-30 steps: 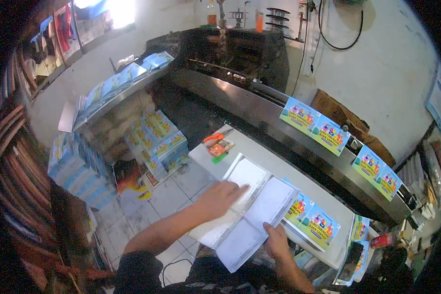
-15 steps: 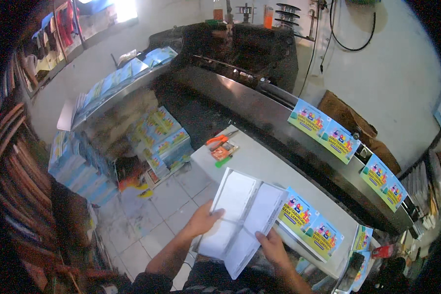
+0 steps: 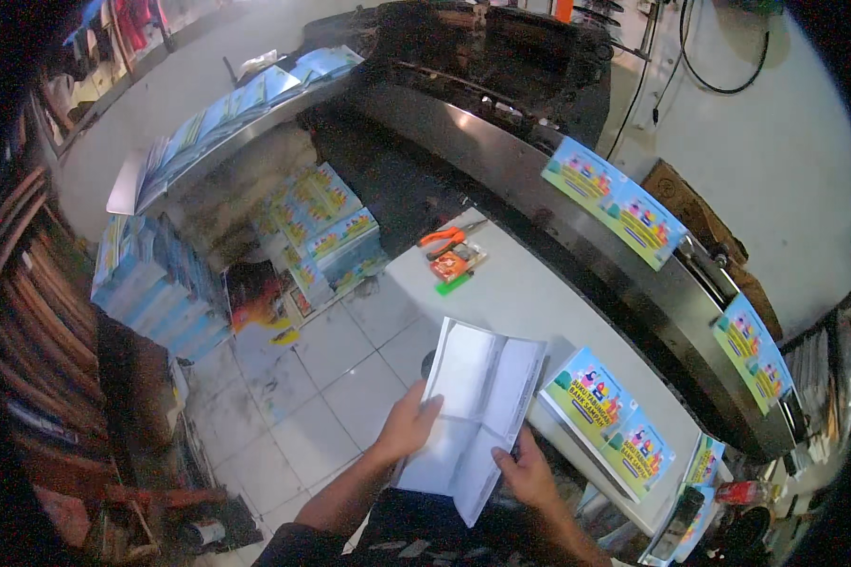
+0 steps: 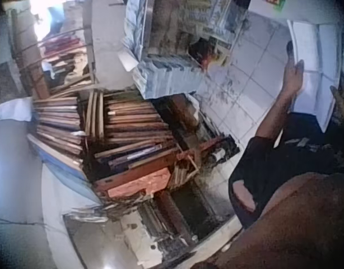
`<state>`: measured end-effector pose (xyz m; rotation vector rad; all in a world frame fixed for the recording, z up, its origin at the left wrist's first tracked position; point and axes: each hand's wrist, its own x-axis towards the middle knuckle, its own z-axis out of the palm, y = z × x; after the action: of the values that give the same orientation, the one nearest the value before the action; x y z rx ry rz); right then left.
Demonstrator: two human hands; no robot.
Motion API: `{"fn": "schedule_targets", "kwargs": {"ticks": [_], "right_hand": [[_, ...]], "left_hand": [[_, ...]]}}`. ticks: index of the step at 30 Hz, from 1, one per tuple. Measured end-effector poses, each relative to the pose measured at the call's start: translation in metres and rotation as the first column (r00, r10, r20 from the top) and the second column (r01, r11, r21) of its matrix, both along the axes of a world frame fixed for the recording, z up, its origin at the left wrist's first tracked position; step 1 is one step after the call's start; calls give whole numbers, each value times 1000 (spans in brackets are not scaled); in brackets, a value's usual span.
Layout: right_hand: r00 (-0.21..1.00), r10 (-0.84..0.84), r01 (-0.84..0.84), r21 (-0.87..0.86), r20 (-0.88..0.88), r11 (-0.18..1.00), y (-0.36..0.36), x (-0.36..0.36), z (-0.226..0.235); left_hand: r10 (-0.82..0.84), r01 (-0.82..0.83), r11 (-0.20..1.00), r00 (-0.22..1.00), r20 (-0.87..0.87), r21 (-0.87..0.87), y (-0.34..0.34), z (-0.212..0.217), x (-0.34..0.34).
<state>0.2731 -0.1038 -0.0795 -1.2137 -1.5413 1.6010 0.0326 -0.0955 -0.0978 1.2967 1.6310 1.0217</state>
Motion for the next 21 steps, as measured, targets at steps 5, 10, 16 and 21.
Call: {"fn": "schedule_targets", "kwargs": {"ticks": [5,10,16,21], "right_hand": [[996,33,-35,23,82,999,0,-1,-10],[973,77,-84,24,219,996,0,-6,12],[966,44,-49,16,253,999,-5,-1,6],[979,39,-43,16,198,999,-5,-4,12]], "left_hand": [[44,-43,999,998,47,-23,-3,7,-1],[61,-58,998,994,95,-30,-8,-11,-9],[54,-53,998,994,99,-15,-12,-15,-8],[52,-48,998,983,174,-27,-12,-20,-7]]}}
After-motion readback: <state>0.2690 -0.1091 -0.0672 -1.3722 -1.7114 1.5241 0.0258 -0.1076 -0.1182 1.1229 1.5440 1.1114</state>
